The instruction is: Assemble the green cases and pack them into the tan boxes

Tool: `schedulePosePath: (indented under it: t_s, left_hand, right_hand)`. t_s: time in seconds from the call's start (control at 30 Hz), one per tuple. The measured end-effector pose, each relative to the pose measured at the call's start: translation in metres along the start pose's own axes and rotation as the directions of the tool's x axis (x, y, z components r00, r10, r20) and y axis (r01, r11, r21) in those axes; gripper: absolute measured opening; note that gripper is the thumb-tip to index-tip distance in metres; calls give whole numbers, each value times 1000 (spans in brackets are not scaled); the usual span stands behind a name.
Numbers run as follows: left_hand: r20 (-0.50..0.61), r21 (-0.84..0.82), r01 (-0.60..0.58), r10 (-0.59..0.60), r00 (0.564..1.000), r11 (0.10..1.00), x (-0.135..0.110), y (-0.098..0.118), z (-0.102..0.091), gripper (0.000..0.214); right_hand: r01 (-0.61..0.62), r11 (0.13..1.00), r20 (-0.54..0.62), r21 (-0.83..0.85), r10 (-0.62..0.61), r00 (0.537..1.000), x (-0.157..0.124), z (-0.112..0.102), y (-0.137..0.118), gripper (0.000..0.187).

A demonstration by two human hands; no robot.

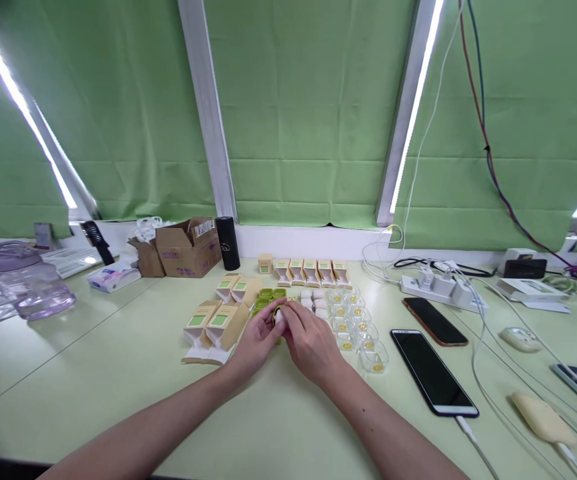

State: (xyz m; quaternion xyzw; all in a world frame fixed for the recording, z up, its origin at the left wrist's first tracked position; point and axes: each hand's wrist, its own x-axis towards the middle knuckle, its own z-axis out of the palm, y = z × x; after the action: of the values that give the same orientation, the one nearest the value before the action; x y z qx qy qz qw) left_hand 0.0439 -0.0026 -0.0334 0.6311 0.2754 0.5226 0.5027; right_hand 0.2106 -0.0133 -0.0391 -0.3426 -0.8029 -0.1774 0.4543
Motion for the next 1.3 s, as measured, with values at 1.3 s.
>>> schedulePosePath:
  t_s: [1.3]
  left_hand:
    - [-29,-137,85,-90,996,987,7,4,-1,73]
  right_hand:
    - [-346,856,116,385,327,938,-1,-2,-3,44]
